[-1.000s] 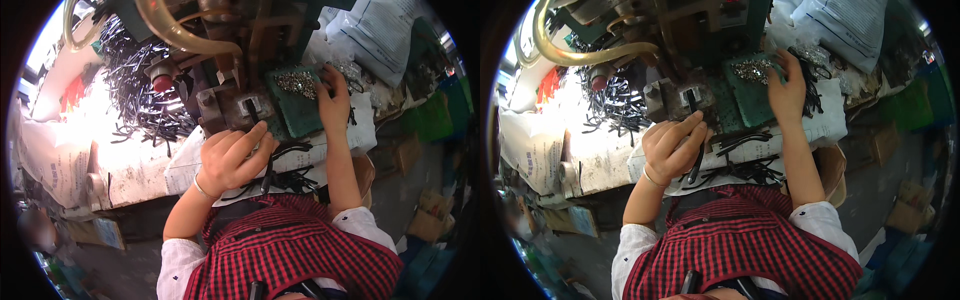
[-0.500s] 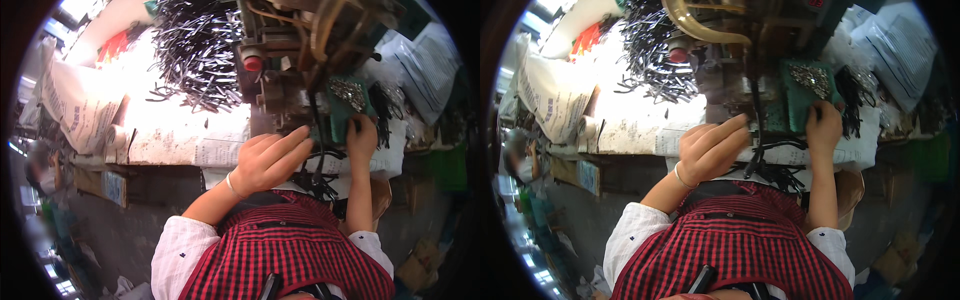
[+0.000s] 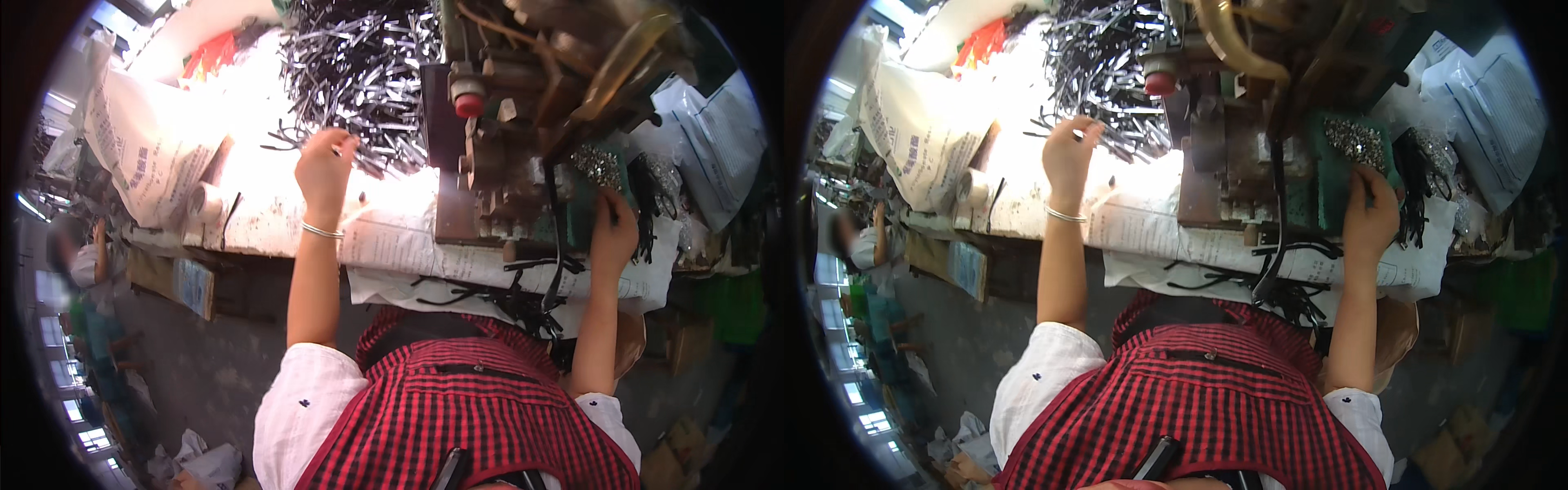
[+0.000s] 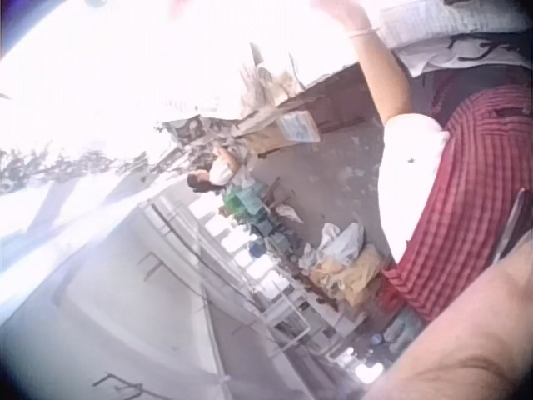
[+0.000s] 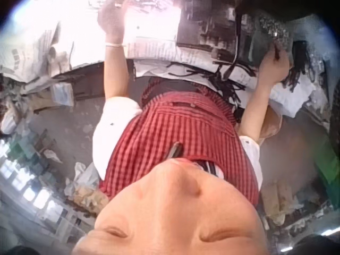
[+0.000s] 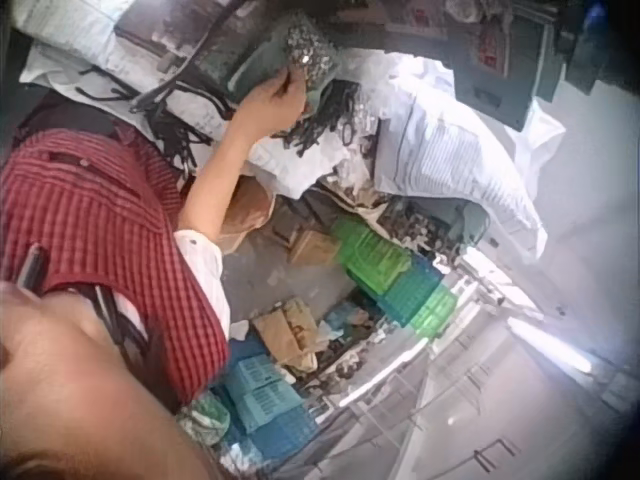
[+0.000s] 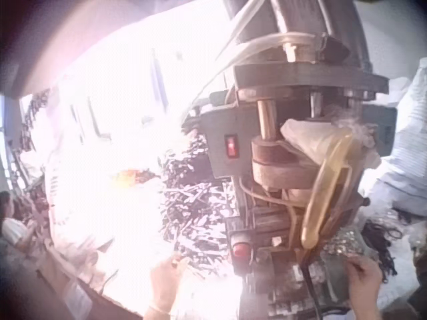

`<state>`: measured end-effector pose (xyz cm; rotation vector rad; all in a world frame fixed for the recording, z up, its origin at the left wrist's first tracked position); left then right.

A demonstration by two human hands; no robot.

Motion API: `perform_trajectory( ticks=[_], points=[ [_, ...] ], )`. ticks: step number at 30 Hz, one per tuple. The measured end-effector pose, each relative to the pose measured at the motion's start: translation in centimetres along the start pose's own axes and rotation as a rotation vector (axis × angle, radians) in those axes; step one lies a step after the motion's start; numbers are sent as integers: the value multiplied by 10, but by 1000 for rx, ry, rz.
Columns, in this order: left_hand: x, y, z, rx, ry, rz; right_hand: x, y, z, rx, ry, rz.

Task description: The person repeatedly picks up small black plastic hair clips and metal pins, inserts them into a press machine, and operates the lever to attach the pins. Finished clips are placed on a green tray while excess clips remain on the table.

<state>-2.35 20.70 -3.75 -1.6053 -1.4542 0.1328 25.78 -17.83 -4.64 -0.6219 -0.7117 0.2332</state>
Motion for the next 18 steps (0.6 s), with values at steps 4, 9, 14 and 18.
perform_trajectory(
  ticks=[4, 9, 14, 18],
  points=[
    [48, -39, 18, 177, -53, -71, -25, -37, -38, -60, -50, -76],
    [45, 10, 132, -18, -249, -66, -54, -70, -48, -180, 10, -152],
    [15, 22, 33, -267, 14, -201, -49, -66, -36, 225, 168, -112],
    [19, 6, -33, -585, -99, -76, 3, -39, 57, 566, -28, -29]
  ],
)
Point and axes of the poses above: each hand's wrist, its own x-axis towards the middle knuckle, its own y-axis out of the palm, z = x × y, the point moved 7 cm from there along x, towards the middle knuckle, and after that the axes turned 10 degrees about -y, right-handed, at the moved point
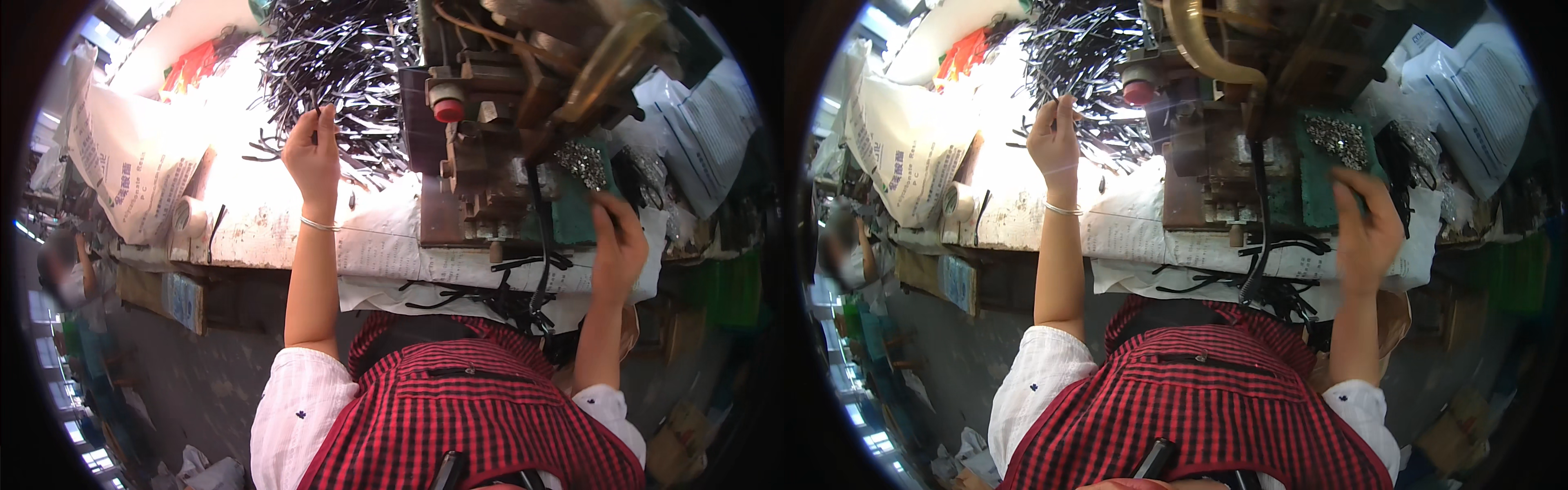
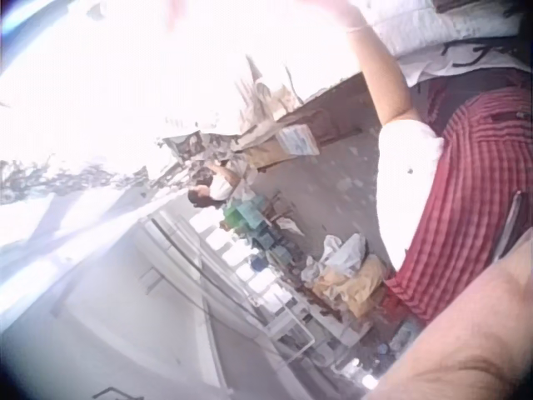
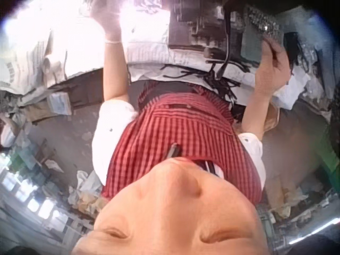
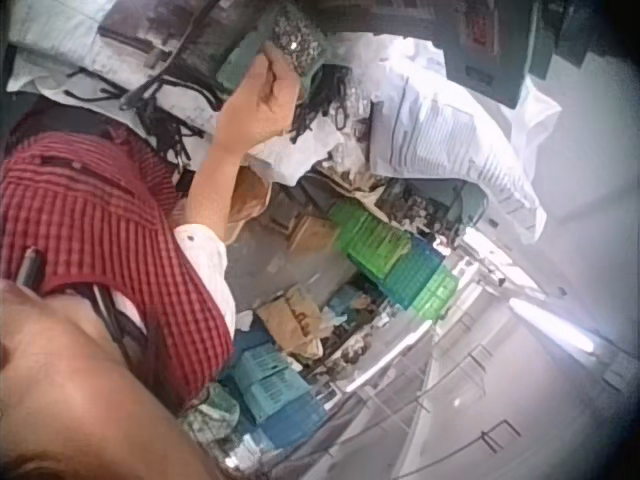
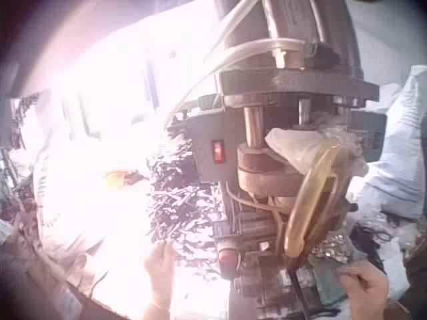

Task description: The person repeatedly picks up small black plastic hair clips and metal pins, inserts them into a press machine, and operates the lever to attach the pins. Finished clips are placed on a green tray while excess clips remain on the table.

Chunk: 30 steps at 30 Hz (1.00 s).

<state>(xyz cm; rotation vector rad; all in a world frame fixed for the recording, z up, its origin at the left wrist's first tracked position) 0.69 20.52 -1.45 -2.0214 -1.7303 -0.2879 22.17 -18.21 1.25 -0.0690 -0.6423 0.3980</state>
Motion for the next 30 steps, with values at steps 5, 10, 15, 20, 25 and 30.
perform_trajectory(
  ticks=[5, 10, 15, 20, 25, 30],
  points=[
    [-38, 22, -4, -230, -101, 159, 37, 63, 9, -43, -179, -8],
    [-81, 10, 17, -379, -350, 227, 22, 80, 5, 301, -87, -75],
    [-70, 6, -138, -625, 143, 254, 27, 87, 13, 454, 51, -30],
    [-66, 26, -186, -498, 359, 258, 26, 88, 36, 545, 89, 9],
    [-140, 48, -198, -112, 871, 519, 26, 64, 50, 326, 9, 219],
    [-163, 69, -198, 13, 1105, 462, 46, -6, -31, 5, 16, -140]
  ],
)
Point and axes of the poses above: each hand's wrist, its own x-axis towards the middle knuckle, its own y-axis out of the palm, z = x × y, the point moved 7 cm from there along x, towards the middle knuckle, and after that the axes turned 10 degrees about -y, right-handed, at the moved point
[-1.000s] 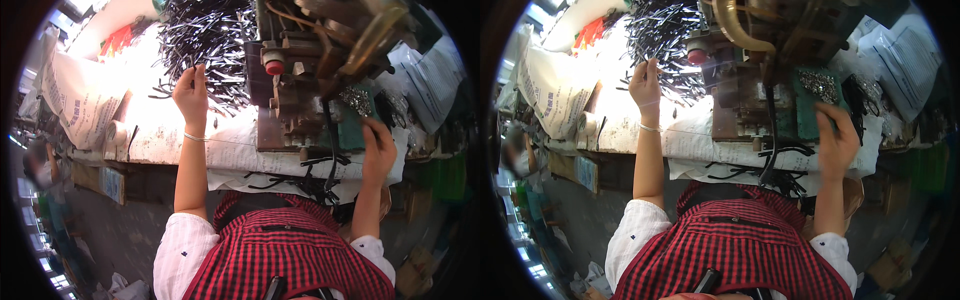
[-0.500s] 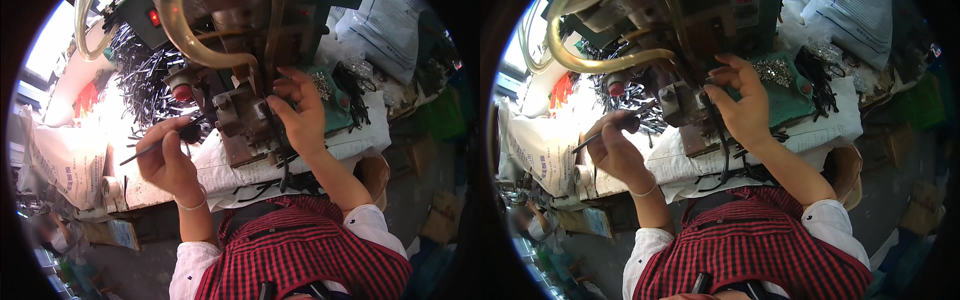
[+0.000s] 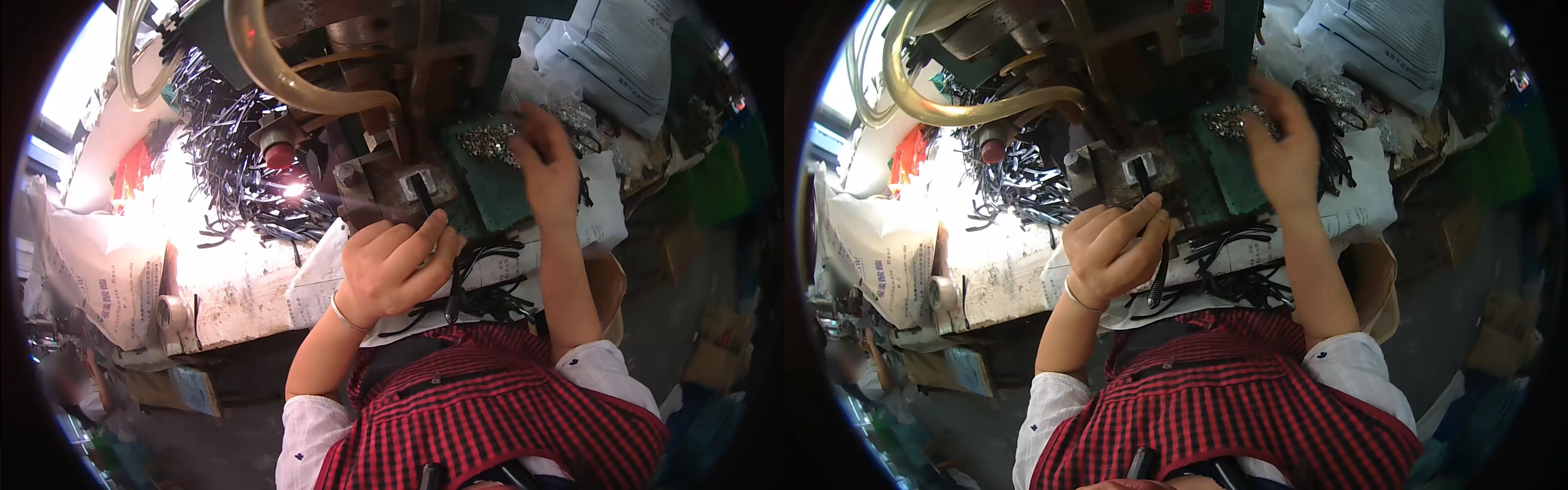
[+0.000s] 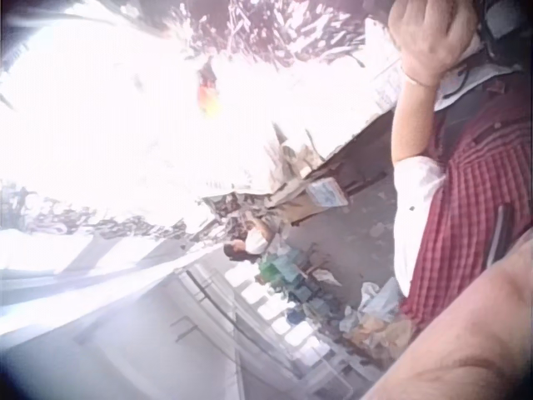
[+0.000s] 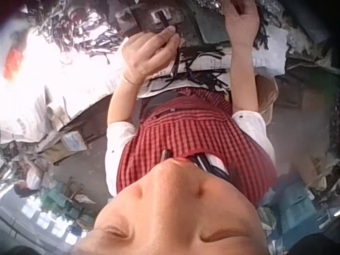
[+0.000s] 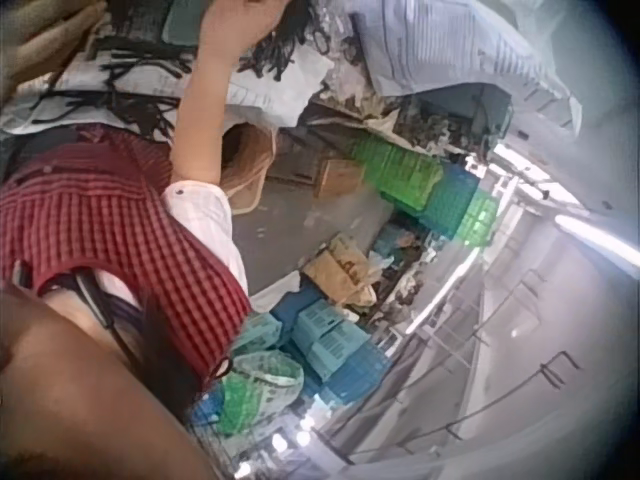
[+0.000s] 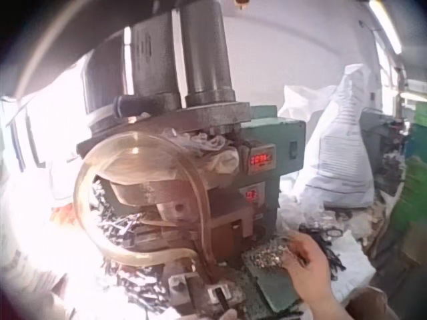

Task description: The person repeatedly picks up small black plastic hair clips and metal pins, inserts them into a press machine, and operates the lever to attach the pins. Finished clips are placed on a green tray while excess clips remain on the table.

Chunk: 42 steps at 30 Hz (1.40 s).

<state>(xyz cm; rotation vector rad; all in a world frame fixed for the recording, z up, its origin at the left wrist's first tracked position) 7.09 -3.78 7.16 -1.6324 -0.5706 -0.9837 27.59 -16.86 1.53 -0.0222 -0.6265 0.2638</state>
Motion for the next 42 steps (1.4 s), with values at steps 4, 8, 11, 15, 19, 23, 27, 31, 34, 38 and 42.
perform_trajectory(
  ticks=[4, 8, 11, 15, 19, 23, 27, 31, 34, 38, 42],
  points=[
    [-6, 7, 3, -45, 39, -43, -25, -46, -60, -412, 50, -5],
    [-6, 9, 4, -35, 33, -107, -31, -21, -49, -679, -94, 238],
    [-4, 5, 2, -29, -27, -79, -22, 3, -49, -778, -191, 273],
    [-21, -2, 2, -138, -269, 6, -14, 18, -63, -863, -202, 277],
    [-88, -29, 12, -42, -468, 3, -16, 19, -66, -910, -278, 345],
    [-132, -100, 91, 105, -905, -318, -26, -7, -62, -693, -35, 241],
    [-115, -105, 122, 96, -1016, -220, -20, 1, -67, -454, -8, 239],
    [-141, -20, 159, -123, -1083, -101, -12, 24, -61, -349, -17, 256],
    [-151, 8, 167, -211, -1141, -161, -20, 15, -59, -375, 34, 233],
    [-150, 10, 168, -243, -1131, -184, -37, -23, -64, -337, 121, 146],
    [-160, -14, 171, -233, -1117, -244, -64, -69, -64, -363, 43, 16]
  ],
)
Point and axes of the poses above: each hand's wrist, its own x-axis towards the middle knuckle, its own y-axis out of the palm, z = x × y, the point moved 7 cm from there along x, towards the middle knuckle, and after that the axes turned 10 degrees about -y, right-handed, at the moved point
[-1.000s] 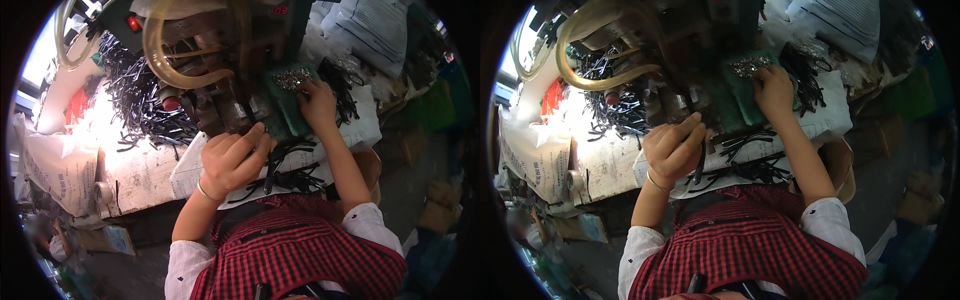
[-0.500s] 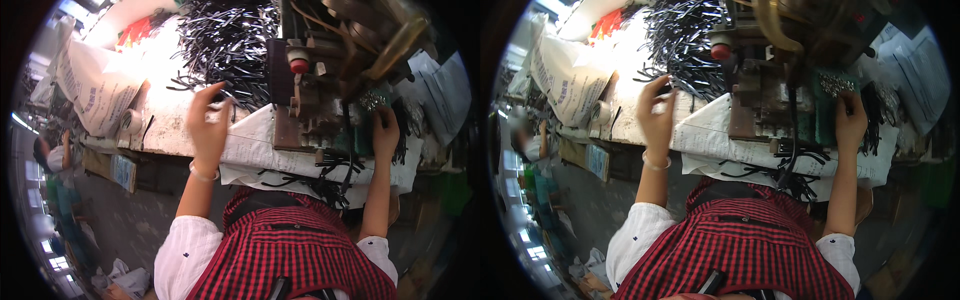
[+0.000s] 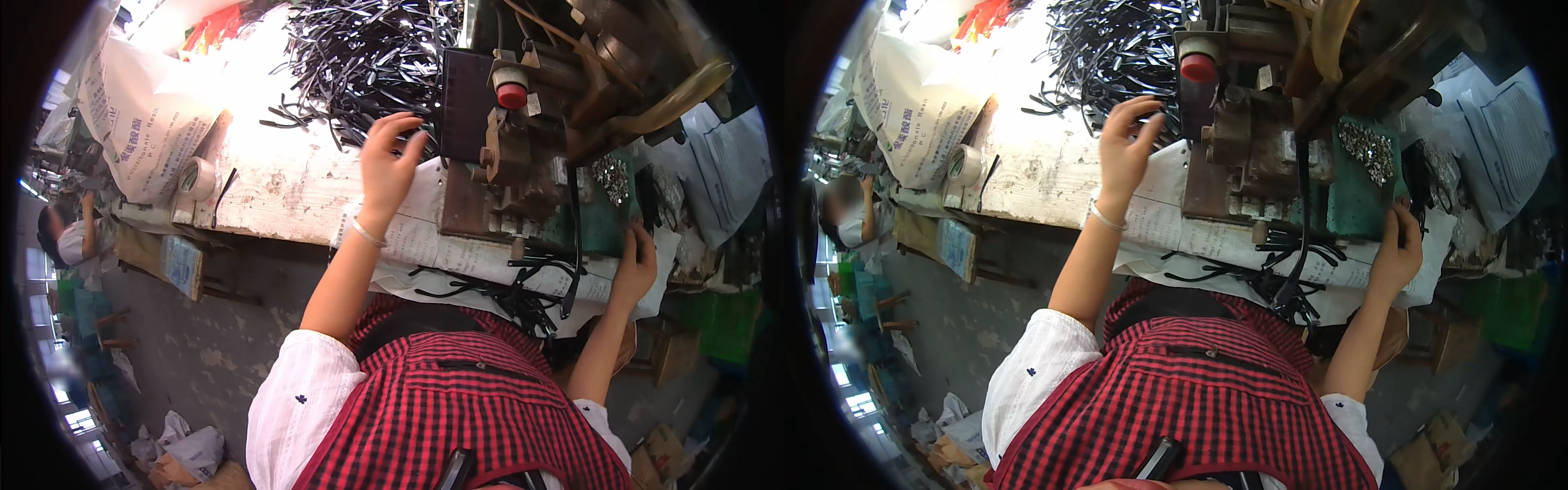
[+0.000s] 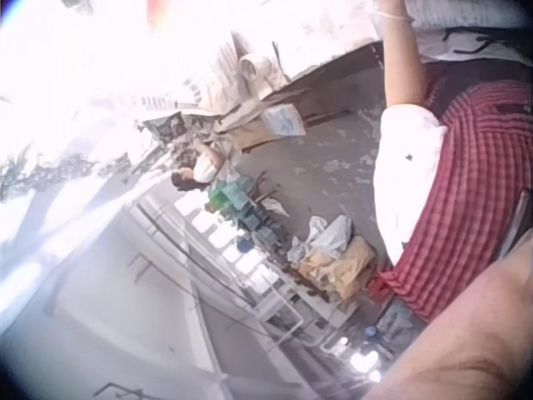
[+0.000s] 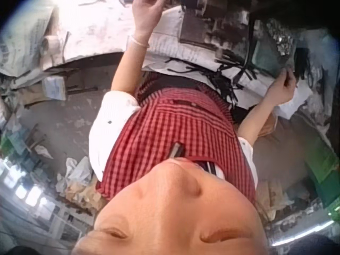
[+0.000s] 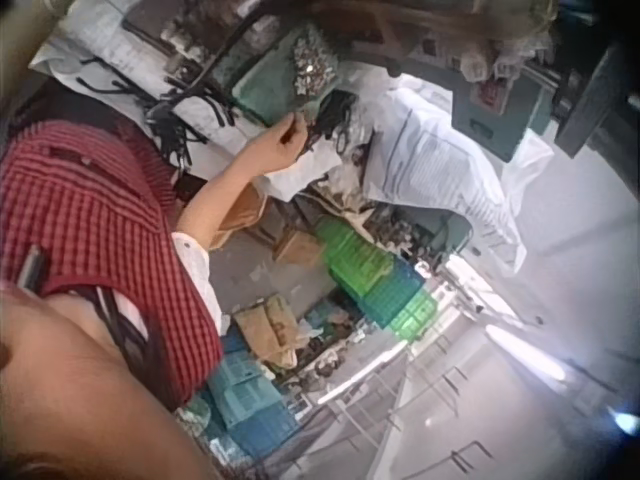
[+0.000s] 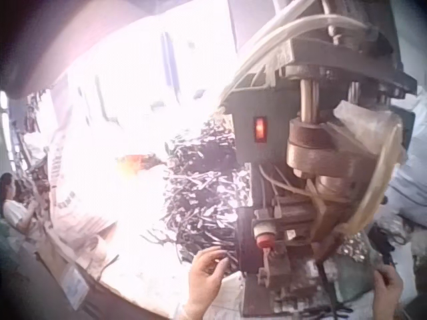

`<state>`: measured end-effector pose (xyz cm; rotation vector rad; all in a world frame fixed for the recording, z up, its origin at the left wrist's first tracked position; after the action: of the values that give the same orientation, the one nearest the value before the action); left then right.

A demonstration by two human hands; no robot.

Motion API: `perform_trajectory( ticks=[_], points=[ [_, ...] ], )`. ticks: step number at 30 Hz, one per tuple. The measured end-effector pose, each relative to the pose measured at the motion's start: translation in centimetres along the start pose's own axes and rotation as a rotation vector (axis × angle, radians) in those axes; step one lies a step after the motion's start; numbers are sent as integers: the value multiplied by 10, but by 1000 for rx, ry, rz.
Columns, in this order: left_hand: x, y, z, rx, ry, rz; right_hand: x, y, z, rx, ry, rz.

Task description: The person repeatedly picks up small black plastic hair clips and metal pins, inserts them into a press machine, and operates the lever to attach the pins. Finished clips are placed on a green tray while excess clips remain on the table.

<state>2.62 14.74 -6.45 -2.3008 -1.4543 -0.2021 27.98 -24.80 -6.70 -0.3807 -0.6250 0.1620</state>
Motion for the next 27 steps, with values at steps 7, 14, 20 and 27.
perform_trajectory(
  ticks=[7, 14, 20, 27],
  points=[
    [41, -60, 5, 374, 82, -171, 15, 30, 107, 262, -127, 130],
    [33, -33, 20, 1050, 439, -26, 30, 102, 155, 532, -174, 30],
    [51, -40, 10, 955, 551, 103, 28, 101, 153, 591, -158, -16],
    [60, -51, 19, 585, 166, -144, 22, 103, 177, 858, 61, 76]
  ],
)
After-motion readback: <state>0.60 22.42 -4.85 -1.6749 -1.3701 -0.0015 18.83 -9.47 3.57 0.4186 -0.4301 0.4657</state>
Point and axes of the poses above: each hand's wrist, its own x-axis towards the middle knuckle, its own y-axis out of the palm, z = x × y, the point moved 7 cm from there along x, towards the middle knuckle, and after that the axes turned 10 degrees about -y, right-handed, at the moved point
